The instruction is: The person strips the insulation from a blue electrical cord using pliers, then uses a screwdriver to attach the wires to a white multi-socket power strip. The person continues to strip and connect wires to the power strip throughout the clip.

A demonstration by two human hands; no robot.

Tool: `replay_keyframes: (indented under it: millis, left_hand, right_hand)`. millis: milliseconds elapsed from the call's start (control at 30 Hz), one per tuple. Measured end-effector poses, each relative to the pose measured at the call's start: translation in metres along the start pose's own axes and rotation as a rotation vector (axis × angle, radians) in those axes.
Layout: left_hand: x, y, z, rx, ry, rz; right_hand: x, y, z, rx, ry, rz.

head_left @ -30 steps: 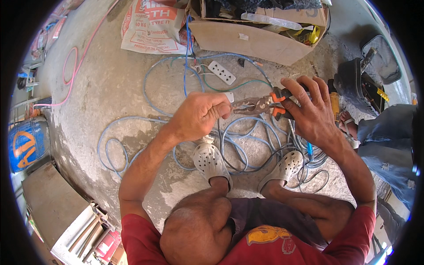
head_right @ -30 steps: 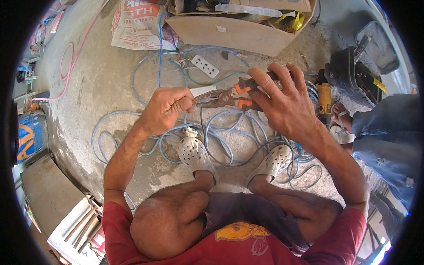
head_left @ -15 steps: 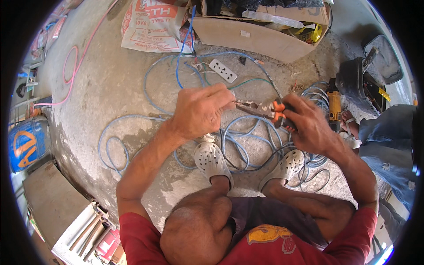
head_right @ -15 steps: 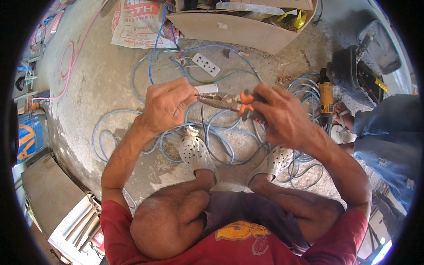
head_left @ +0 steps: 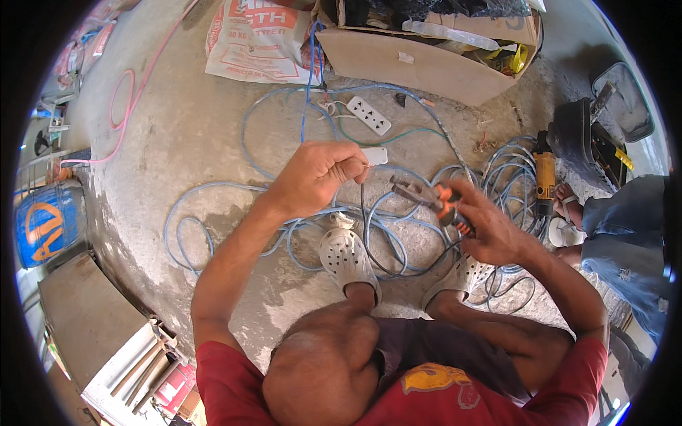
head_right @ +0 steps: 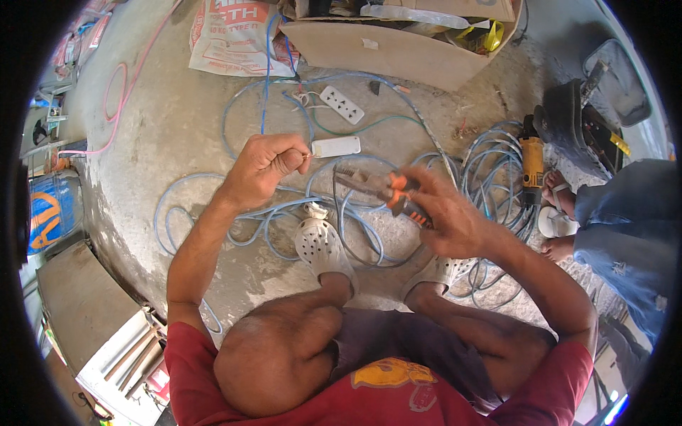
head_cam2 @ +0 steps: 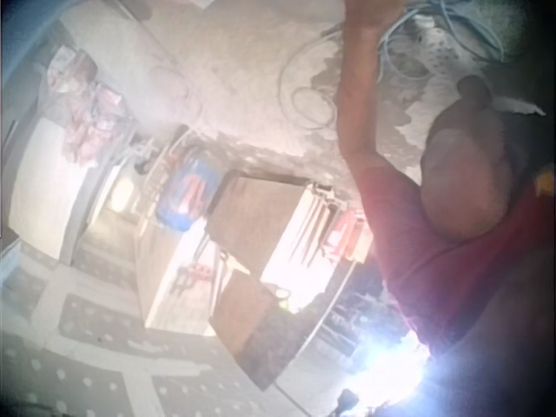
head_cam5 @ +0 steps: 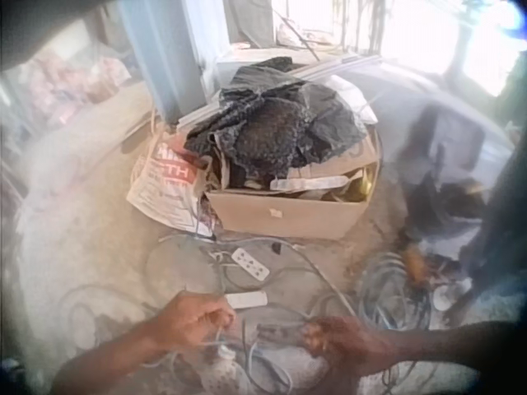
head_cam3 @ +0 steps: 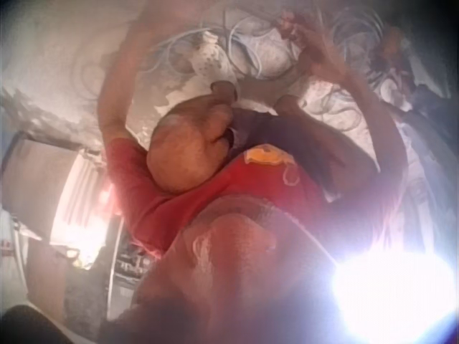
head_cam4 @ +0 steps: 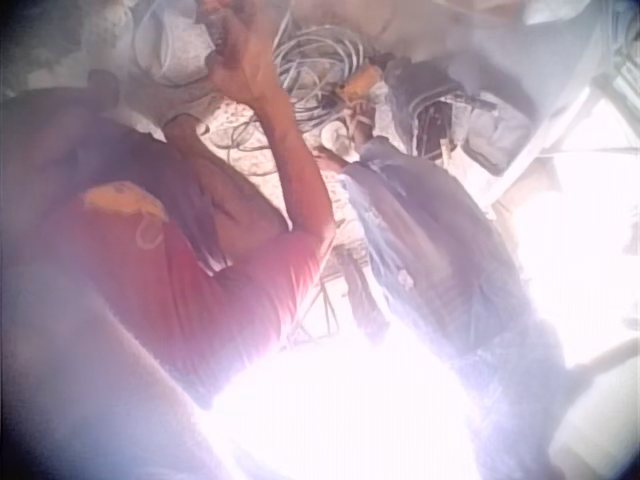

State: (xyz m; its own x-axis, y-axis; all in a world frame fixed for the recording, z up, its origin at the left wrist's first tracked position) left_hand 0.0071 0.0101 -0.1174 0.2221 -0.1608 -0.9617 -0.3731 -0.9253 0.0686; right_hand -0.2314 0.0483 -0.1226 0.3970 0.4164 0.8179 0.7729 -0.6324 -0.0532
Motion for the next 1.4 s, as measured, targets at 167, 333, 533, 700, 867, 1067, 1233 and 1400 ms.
replay_keyframes:
  millis: [167,333,533,700,867,1067,1233,1400]
  left_hand:
    - [-0.001,-0.002,0.006,0.103,-0.085,-0.272]
    - [-0.002,0.002,0.008,0.106,-0.169,-0.288]
    - [-0.008,0.006,0.005,0.025,0.041,-0.097]
    - [-0.036,0.003,0.009,-0.15,0.501,0.346]
    - [-0.046,-0.002,0.016,-0.174,0.608,0.492]
    - [-0.043,-0.001,0.015,-0.187,0.627,0.522]
    - [-0.044,-0.001,0.016,-0.226,0.628,0.513]
    - [-0.043,-0.001,0.016,-0.242,0.644,0.501]
  right_hand:
    - [0.02,0.018,-0.034,-0.242,-0.541,-0.056]
    - [0.029,0.025,-0.047,-0.333,-0.744,-0.127]
    - [0.029,0.028,-0.055,-0.357,-0.775,-0.12]
    - [0.026,0.032,-0.057,-0.283,-0.757,-0.101]
    - [0.017,0.027,-0.05,-0.185,-0.507,-0.018]
    - [0.021,0.022,-0.048,-0.194,-0.7,-0.04]
    - [0.027,0.024,-0.049,-0.303,-0.829,-0.056]
    - [0.028,0.027,-0.05,-0.282,-0.875,-0.053]
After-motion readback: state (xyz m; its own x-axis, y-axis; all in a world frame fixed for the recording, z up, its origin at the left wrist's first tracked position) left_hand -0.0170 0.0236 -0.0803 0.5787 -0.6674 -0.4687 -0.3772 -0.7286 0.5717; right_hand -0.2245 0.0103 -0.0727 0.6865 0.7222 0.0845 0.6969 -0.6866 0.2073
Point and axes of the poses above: each hand's wrist, its own y-axis towards the middle knuckle, its own z-axis out of the palm, x = y × z, the point moved 7 cm from there along y, towards the middle knuckle, and after that the axes turned 6 degrees about -x, right-handed, at the moved point
